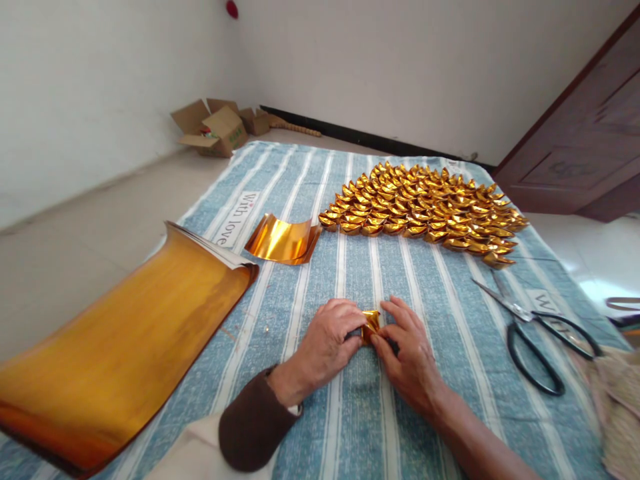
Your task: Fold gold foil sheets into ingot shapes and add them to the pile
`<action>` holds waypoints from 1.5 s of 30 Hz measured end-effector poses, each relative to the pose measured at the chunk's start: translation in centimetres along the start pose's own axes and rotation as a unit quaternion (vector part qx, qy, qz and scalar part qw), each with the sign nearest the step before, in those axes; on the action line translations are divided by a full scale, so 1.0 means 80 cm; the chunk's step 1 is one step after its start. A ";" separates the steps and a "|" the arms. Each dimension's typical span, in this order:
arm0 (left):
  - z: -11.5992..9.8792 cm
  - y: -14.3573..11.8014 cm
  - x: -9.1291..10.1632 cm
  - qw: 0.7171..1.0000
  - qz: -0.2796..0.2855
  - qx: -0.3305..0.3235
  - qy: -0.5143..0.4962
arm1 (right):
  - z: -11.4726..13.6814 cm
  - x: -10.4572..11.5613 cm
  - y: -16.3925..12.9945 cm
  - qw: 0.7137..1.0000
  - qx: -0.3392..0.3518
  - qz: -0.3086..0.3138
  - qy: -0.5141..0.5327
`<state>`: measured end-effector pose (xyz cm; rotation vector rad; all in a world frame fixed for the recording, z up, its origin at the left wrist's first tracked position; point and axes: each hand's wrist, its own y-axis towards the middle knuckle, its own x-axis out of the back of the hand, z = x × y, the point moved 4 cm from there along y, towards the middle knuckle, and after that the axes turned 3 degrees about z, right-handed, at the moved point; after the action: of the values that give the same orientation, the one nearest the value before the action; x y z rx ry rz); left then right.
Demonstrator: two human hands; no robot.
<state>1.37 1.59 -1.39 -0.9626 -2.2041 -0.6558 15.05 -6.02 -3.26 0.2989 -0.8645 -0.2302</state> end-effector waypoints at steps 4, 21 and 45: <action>0.002 -0.001 -0.001 1.000 0.002 0.014 -0.001 | 0.000 -0.001 0.000 1.000 -0.011 -0.006 0.005; -0.004 0.004 0.007 0.997 -0.024 0.053 -0.043 | 0.000 -0.001 0.003 0.999 -0.041 -0.001 -0.021; -0.001 0.021 0.002 0.993 0.006 0.092 0.070 | -0.004 -0.007 0.009 0.999 -0.011 -0.034 -0.031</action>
<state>2.57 2.65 -0.93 -0.8106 -2.0911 -0.4887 14.97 -5.14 -3.60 0.3023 -0.9124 -0.3132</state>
